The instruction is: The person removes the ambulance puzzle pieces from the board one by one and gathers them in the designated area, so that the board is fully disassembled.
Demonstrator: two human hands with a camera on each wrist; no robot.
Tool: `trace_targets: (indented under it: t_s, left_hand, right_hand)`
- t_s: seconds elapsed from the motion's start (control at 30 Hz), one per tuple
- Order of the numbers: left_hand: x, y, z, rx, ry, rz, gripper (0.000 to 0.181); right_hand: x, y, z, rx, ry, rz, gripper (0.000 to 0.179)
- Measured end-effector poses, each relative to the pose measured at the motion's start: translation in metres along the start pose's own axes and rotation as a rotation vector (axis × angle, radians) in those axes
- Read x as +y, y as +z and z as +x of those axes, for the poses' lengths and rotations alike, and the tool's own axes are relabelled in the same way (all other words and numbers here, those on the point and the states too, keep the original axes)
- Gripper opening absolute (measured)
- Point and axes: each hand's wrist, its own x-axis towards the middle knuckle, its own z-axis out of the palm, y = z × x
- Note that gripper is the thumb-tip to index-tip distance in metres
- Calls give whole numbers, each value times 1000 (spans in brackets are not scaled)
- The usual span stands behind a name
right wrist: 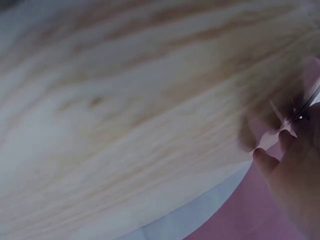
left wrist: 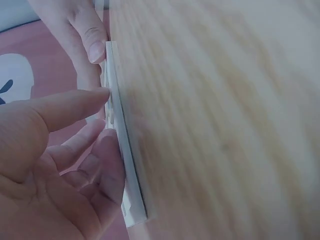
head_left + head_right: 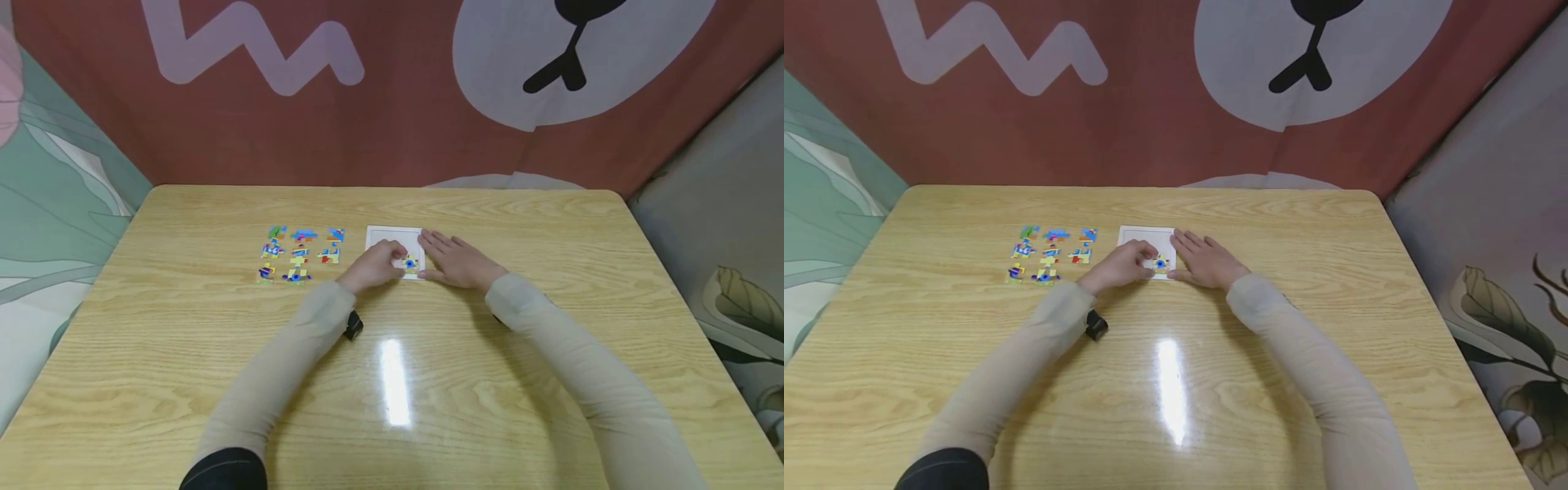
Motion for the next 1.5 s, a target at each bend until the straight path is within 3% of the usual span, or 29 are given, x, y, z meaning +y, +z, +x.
trace_targets:
  t_s: [1.03,1.5]
  left_hand:
    - [1,3,3,10,-14,72,36]
    - [4,4,2,7,-66,67,37]
  right_hand:
    - [0,0,1,-48,8,56,78]
    - [1,1,2,-38,1,47,77]
